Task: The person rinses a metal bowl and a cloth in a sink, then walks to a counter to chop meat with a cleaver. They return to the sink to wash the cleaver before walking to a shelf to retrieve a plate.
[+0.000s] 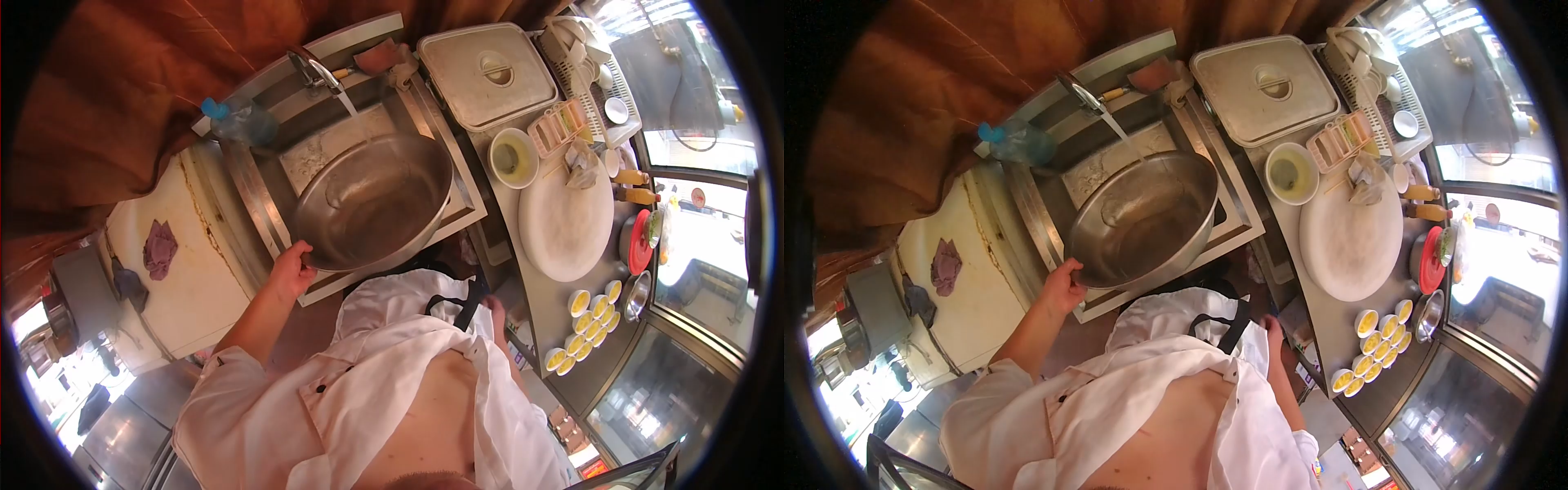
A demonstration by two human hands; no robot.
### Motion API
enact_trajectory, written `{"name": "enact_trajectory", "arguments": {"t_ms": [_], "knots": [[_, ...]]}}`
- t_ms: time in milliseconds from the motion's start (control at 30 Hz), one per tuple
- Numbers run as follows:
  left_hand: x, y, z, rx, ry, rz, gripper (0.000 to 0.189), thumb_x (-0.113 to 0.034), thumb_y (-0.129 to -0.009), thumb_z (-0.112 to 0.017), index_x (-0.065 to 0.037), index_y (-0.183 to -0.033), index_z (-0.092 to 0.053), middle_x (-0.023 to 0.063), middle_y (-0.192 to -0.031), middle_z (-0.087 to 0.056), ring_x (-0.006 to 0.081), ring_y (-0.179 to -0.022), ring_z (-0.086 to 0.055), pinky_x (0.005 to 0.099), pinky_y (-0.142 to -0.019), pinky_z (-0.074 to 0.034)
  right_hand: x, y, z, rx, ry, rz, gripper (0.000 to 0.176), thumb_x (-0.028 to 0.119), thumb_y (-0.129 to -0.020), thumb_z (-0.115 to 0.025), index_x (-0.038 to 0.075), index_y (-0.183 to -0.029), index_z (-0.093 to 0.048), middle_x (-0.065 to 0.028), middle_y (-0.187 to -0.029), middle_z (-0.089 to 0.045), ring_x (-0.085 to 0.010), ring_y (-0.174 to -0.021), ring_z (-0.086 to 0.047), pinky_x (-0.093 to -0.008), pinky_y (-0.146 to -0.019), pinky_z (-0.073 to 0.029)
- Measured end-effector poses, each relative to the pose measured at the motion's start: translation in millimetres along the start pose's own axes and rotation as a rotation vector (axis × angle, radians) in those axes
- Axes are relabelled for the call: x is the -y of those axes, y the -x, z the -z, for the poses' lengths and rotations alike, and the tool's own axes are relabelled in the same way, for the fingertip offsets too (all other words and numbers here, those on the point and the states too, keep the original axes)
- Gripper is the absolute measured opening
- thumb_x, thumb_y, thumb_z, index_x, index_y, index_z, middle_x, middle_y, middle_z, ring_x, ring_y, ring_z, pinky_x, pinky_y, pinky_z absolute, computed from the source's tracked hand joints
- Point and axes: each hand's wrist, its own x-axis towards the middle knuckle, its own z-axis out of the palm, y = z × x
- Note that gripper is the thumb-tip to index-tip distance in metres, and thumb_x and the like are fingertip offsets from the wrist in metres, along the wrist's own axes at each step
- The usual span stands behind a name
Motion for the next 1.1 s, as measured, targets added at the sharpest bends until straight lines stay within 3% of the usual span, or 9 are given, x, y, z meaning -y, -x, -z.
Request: {"name": "enact_trajectory", "arguments": {"t_ms": [133, 367, 467, 633, 700, 767, 833, 967, 1100], "knots": [[7.5, 8.5, -3.9, 0.005, -0.052, 0.029, 0.014, -0.006, -0.082, -0.061, -0.011, -0.076, -0.049, -0.0013, -0.066, -0.048, 0.009, -0.05, -0.04, 0.0215, -0.039, -0.023, 171.4, -50.4, 55.1, 0.064, -0.7, -0.191, 0.037, 0.032, -0.096, -0.059, 0.002, -0.118, -0.06, -0.0104, -0.1, -0.066, -0.0175, -0.087, -0.065, -0.0305, -0.074, -0.053], [29.3, -7.4, 4.4, 0.077, 0.014, -0.067, 0.012, -0.007, -0.084, -0.062, -0.011, -0.081, -0.052, -0.0008, -0.068, -0.05, 0.0096, -0.05, -0.041, 0.0227, -0.041, -0.026, 384.5, -74.4, 101.6, 0.446, -0.785, -0.091, 0.047, 0.039, -0.093, -0.064, 0.003, -0.121, -0.052, -0.0075, -0.099, -0.059, -0.0161, -0.083, -0.064, -0.0289, -0.069, -0.056], [45.6, 4.5, -5.7, 0.096, 0.003, -0.066, 0.012, -0.009, -0.084, -0.065, -0.01, -0.083, -0.053, -0.0001, -0.069, -0.051, 0.0108, -0.054, -0.045, 0.023, -0.043, -0.028, 395.7, -94.5, 63.5, 0.393, -0.46, -0.029, 0.038, 0.027, -0.089, -0.067, 0.001, -0.112, -0.054, -0.0063, -0.089, -0.059, -0.0143, -0.069, -0.062, -0.0263, -0.057, -0.052], [41.5, -18.3, 17.4, 0.18, -0.343, 0.041, 0.023, -0.019, -0.085, -0.071, -0.005, -0.099, -0.058, 0.0049, -0.082, -0.06, 0.0184, -0.073, -0.063, 0.0273, -0.052, -0.044, 372.8, -105.9, 45.5, 0.474, -0.603, -0.089, 0.024, 0.009, -0.084, -0.06, -0.001, -0.105, -0.056, -0.0058, -0.074, -0.059, -0.0129, -0.051, -0.052, -0.026, -0.043, -0.04], [33.9, -65.4, 30.0, -0.033, -0.907, -0.433, 0.049, -0.028, -0.085, -0.073, 0.001, -0.119, -0.055, 0.0131, -0.103, -0.065, 0.0289, -0.096, -0.066, 0.0369, -0.073, -0.053, 366.8, -103.6, 42.7, 0.46, -0.599, -0.095, 0.021, 0.007, -0.083, -0.058, -0.001, -0.102, -0.057, -0.0046, -0.071, -0.059, -0.0119, -0.047, -0.049, -0.0261, -0.042, -0.037], [10.9, -95.3, 18.9, -0.117, -1.415, -1.072, 0.066, -0.035, -0.09, -0.068, 0.006, -0.135, -0.042, 0.0237, -0.128, -0.054, 0.0374, -0.114, -0.059, 0.0415, -0.098, -0.047, 354.3, -107.8, 35.4, 0.461, -0.669, -0.159, 0.02, 0.007, -0.084, -0.058, 0.0, -0.103, -0.057, -0.0044, -0.071, -0.059, -0.0112, -0.047, -0.048, -0.026, -0.041, -0.037], [-21.3, -127.6, -15.3, 0.019, -1.58, -1.043, 0.068, -0.038, -0.092, -0.064, 0.003, -0.14, -0.04, 0.0251, -0.131, -0.052, 0.0373, -0.116, -0.057, 0.0399, -0.101, -0.043, 353.3, -106.2, 33.1, 0.466, -0.664, -0.166, 0.021, 0.006, -0.084, -0.058, 0.0, -0.104, -0.056, -0.0043, -0.071, -0.059, -0.0112, -0.046, -0.047, -0.0261, -0.041, -0.036], [-68.2, -209.8, -75.6, 0.307, -1.593, -0.913, 0.037, -0.036, -0.089, -0.065, -0.009, -0.113, -0.067, 0.0179, -0.098, -0.069, 0.0312, -0.093, -0.067, 0.0388, -0.082, -0.051, 357.5, -99.8, 38.6, 0.468, -0.683, -0.166, 0.022, 0.005, -0.084, -0.058, 0.001, -0.106, -0.055, -0.004, -0.07, -0.058, -0.0111, -0.045, -0.046, -0.0259, -0.041, -0.035], [-77.9, -233.6, -132.0, 0.487, -1.656, -0.864, 0.034, -0.036, -0.087, -0.067, -0.006, -0.102, -0.071, 0.0146, -0.086, -0.071, 0.0271, -0.081, -0.068, 0.0366, -0.076, -0.052, 345.3, -107.7, 47.3, 0.461, -0.641, -0.204, 0.024, 0.005, -0.084, -0.058, 0.002, -0.108, -0.055, -0.0032, -0.072, -0.058, -0.0104, -0.048, -0.047, -0.0256, -0.041, -0.034]]}}
